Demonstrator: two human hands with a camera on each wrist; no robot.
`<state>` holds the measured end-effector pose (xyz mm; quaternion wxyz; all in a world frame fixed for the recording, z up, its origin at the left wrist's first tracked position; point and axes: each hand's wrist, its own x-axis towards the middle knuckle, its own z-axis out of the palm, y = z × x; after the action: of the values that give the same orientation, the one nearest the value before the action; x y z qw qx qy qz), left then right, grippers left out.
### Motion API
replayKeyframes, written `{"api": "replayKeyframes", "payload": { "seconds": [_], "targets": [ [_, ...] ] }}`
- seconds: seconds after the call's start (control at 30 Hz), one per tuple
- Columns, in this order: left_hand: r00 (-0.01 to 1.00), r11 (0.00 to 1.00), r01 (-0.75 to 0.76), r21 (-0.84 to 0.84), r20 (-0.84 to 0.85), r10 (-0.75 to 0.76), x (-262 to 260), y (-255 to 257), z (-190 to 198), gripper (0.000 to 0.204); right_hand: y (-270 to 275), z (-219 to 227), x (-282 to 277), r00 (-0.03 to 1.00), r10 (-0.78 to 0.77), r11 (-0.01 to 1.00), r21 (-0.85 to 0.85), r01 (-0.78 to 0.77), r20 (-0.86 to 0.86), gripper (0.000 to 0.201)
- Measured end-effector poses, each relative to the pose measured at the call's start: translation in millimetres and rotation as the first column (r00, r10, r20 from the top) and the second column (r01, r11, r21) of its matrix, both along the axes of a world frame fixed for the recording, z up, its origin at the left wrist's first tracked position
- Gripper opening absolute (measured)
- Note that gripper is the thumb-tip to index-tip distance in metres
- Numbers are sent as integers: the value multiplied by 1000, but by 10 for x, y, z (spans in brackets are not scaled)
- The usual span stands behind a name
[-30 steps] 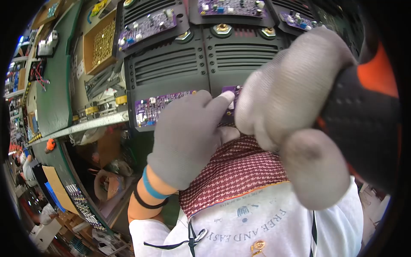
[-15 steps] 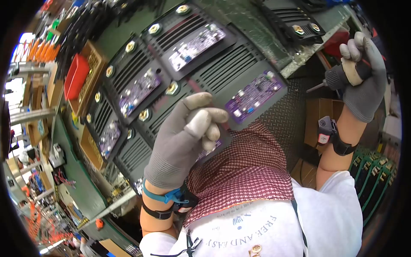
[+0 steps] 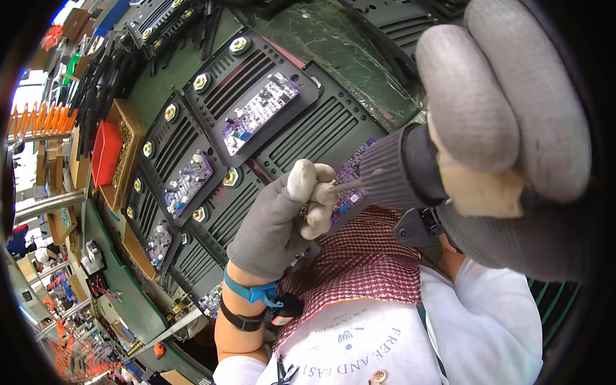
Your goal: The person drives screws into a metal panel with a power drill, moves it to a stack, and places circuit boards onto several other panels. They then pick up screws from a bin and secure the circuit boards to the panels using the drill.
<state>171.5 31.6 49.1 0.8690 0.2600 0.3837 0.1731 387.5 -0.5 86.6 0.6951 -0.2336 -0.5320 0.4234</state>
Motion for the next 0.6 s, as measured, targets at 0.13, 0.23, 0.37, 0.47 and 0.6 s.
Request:
{"api": "replayKeyframes", "payload": {
  "seconds": [0.13,0.23,0.37,0.47,0.6],
  "targets": [
    [998,994,25,-110,54,-20,-68,27,-41,55,13,47,51,999,-25,999,29,25,23,24],
    [993,993,53,-103,106,-42,-67,25,-25,55,30,60,54,999,-33,999,38,32,40,25],
    [997,994,40,-98,63,-34,-48,24,20,57,67,33,28,998,-27,999,47,24,52,25],
    [996,993,36,-114,81,-26,-26,11,-4,57,79,38,28,998,-24,998,54,20,61,26],
    [990,985,111,-128,96,-99,-51,17,-42,58,77,31,9,997,-24,998,58,20,77,26]
  ]
}}
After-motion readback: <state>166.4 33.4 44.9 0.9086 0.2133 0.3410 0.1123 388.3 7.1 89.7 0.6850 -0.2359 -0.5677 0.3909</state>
